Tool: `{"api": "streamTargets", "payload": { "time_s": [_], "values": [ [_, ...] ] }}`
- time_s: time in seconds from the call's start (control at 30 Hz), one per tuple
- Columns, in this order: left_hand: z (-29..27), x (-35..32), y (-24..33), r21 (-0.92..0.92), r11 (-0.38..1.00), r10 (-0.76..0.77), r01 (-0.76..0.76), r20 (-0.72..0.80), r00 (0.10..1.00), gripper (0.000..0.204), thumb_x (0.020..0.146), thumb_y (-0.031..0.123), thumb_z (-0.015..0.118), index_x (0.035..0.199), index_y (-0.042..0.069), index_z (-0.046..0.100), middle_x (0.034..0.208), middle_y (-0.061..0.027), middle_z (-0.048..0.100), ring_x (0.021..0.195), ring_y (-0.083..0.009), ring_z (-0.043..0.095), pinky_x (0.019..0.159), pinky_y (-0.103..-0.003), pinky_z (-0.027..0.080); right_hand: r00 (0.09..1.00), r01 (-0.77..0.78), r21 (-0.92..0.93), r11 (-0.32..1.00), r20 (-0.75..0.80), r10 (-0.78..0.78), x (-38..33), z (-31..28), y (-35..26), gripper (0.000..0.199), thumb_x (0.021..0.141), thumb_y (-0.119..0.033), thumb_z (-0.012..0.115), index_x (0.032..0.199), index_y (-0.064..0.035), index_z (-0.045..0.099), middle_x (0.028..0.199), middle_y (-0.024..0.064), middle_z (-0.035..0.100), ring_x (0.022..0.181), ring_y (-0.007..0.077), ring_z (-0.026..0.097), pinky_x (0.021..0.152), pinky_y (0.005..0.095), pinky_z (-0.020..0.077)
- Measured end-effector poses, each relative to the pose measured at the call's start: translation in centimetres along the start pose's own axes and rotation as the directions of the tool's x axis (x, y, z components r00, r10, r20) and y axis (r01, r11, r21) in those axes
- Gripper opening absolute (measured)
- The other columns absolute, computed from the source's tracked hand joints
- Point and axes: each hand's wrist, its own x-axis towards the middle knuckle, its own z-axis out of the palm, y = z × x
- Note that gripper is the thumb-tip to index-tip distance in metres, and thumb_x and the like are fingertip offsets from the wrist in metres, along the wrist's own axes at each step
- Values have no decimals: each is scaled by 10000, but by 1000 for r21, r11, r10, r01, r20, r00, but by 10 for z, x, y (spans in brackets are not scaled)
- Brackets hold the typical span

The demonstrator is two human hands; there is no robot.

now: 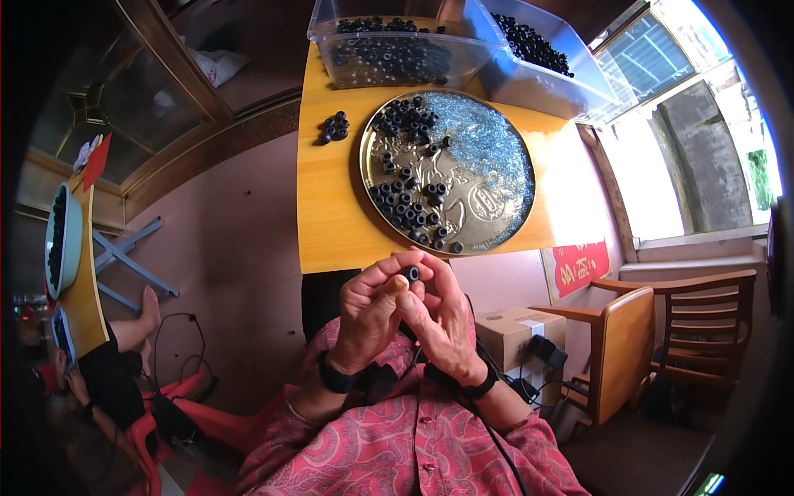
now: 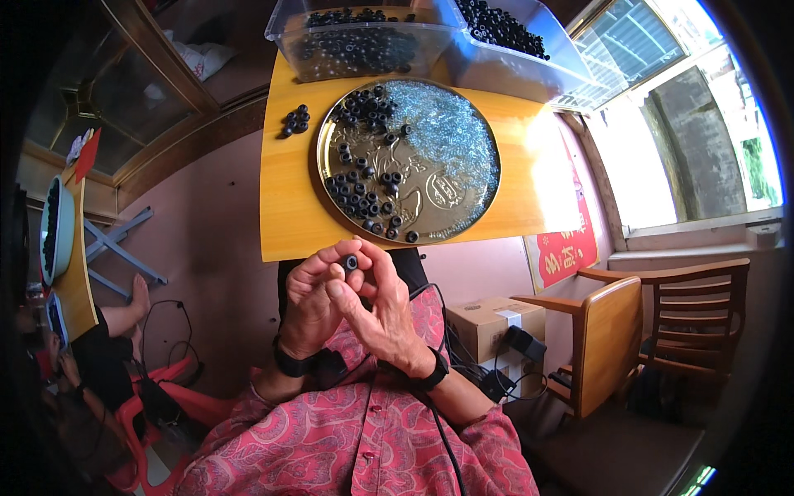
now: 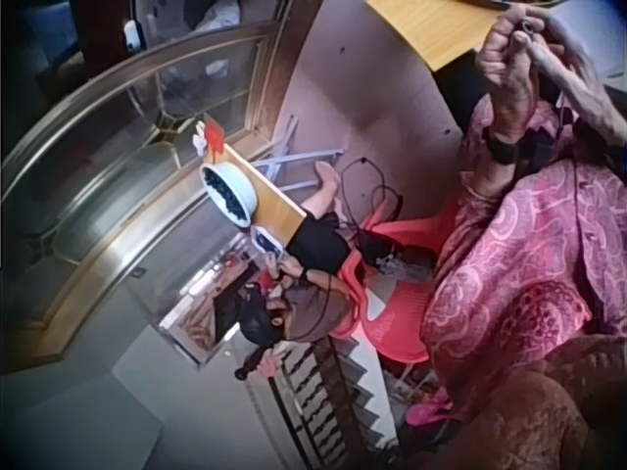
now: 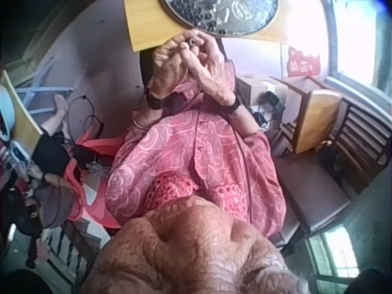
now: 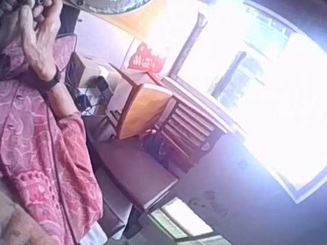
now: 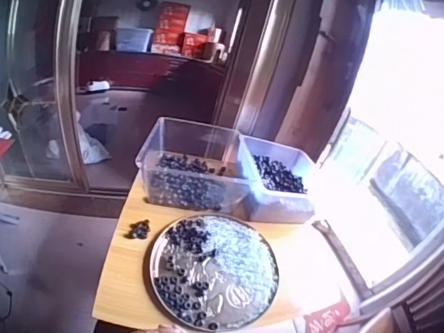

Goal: Inspecting and sorting small black plastic components on a decorative plate.

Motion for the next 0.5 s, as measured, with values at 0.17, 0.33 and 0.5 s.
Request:
{"api": "streamTargets", "payload": {
  "time_s": [0.17, 0.33, 0.5],
  "values": [
    [0, 0, -7, 172, 978, 117, -120, 24, 993, 390, 952, 214, 585, 1236, -51, 548, 1060, -81, 602, 838, -97, 530, 798, -239, 465, 1000, 2, -26, 1000, -16, -3, 8, -3, 20, 532, 873, -194, 702, 1285, 31, 453, 869, -16, 539, 692, 23, 484, 619, 175, 416],
    [1, 2, -8, 171, 977, 130, -129, 6, 992, 268, 954, 78, 543, 1195, -29, 589, 1008, -35, 611, 835, -62, 533, 785, -209, 447, 997, -57, 175, 983, -39, 65, 10, -1, 21, 469, 875, -163, 704, 1250, 20, 489, 801, -77, 473, 620, -25, 360, 536, 138, 311],
    [7, 1, -6, 147, 989, 40, -26, -92, 995, 282, 935, 75, 564, 1178, -66, 585, 985, -65, 613, 842, -93, 546, 816, -230, 461, 996, -60, 249, 967, -47, 74, 11, -4, 25, 418, 868, -153, 713, 1215, -6, 532, 832, -68, 490, 654, -6, 389, 560, 147, 331]
  ]
}}
